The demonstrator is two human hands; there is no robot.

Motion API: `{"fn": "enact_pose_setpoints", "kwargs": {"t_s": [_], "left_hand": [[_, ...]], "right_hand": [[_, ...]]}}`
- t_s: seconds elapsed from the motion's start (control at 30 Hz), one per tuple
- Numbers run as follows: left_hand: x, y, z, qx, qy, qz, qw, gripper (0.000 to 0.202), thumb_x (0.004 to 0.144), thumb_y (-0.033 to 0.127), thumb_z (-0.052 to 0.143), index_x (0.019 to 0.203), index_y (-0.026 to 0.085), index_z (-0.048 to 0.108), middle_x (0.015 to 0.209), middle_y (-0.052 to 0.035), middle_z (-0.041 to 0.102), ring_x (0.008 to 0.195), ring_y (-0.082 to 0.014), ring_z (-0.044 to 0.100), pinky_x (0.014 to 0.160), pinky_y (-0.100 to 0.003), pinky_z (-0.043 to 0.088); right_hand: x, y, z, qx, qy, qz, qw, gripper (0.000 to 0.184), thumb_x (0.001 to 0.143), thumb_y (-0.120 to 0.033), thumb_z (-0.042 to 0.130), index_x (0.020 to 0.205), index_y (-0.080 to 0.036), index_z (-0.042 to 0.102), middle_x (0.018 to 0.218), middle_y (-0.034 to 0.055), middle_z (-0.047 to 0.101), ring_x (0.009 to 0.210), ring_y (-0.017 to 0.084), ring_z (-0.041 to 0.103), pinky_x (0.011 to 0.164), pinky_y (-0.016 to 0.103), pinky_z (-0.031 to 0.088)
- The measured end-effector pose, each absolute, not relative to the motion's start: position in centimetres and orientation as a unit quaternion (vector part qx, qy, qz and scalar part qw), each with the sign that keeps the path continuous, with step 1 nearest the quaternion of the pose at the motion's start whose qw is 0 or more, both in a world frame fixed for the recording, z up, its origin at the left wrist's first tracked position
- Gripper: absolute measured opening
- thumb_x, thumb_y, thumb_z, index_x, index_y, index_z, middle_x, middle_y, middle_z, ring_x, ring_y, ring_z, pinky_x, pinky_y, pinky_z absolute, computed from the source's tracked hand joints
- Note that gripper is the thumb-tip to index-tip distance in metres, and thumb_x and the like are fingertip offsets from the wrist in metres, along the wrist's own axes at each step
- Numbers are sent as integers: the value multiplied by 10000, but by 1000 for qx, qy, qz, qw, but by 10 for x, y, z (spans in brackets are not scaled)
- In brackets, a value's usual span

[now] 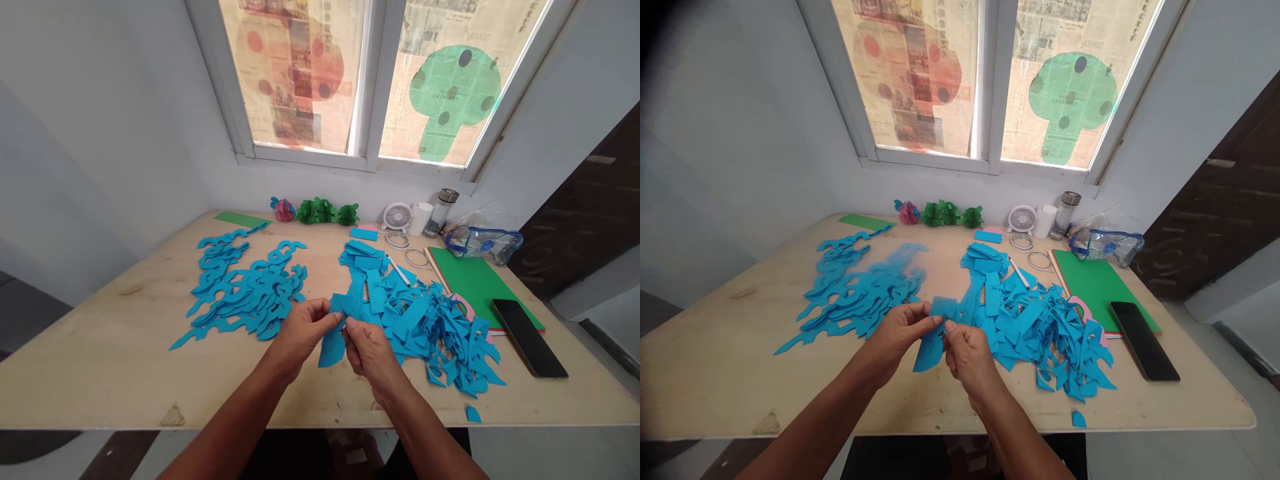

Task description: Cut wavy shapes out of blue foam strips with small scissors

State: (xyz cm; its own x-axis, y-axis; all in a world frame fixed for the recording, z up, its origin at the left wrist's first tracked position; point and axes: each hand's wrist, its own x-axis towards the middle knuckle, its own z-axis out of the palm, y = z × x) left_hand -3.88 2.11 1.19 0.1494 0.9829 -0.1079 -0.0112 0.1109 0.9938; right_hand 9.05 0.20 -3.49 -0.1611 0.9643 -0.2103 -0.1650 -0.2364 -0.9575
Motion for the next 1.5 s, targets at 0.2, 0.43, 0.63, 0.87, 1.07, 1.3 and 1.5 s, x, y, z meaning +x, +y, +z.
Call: {"fn": "enact_pose_setpoints", "kwargs": {"t_s": [0.2,0.43,0.63,0.87,1.07,1.3,1.5], "left_hand": [[-41,22,6,481,491,444,575,266,660,374,675,572,168,533,533,29,492,534,-124,466,546,-261,401],[-46,25,11,496,491,439,566,236,656,346,675,573,168,543,507,40,475,505,-109,432,503,-236,359],[-48,26,8,489,483,432,584,215,683,334,648,596,167,545,530,22,524,523,-120,472,540,-257,394],[-47,27,5,468,478,432,604,221,686,343,662,619,169,543,552,15,551,541,-130,506,564,-268,415],[-40,26,4,457,477,440,608,247,669,366,677,609,167,543,536,29,518,519,-117,479,542,-253,401],[-34,27,3,445,472,456,609,252,665,368,679,616,170,530,542,24,533,529,-125,503,556,-257,414],[-27,30,-3,438,466,471,608,279,632,356,706,566,169,510,506,49,469,482,-91,433,485,-225,348]], "right_hand": [[91,4,-37,-478,-427,627,443,526,738,-685,535,587,-185,473,326,-87,345,312,51,220,355,224,105],[90,10,-35,-474,-422,645,425,520,729,-674,558,598,-174,497,330,-82,364,302,45,219,352,221,95],[86,10,-33,-474,-419,635,443,545,707,-701,554,561,-183,468,323,-81,352,301,43,213,354,225,85],[85,11,-35,-470,-412,644,441,551,692,-717,554,552,-198,432,326,-86,340,306,45,212,353,222,84],[88,9,-35,-474,-421,627,452,550,735,-694,531,527,-196,426,324,-76,350,303,45,219,348,222,103],[91,8,-35,-485,-423,619,450,568,703,-727,532,506,-211,397,313,-83,318,301,51,212,345,223,102],[90,9,-34,-485,-428,619,445,587,669,-757,535,504,-215,380,319,-90,294,308,47,197,355,228,97]]}}
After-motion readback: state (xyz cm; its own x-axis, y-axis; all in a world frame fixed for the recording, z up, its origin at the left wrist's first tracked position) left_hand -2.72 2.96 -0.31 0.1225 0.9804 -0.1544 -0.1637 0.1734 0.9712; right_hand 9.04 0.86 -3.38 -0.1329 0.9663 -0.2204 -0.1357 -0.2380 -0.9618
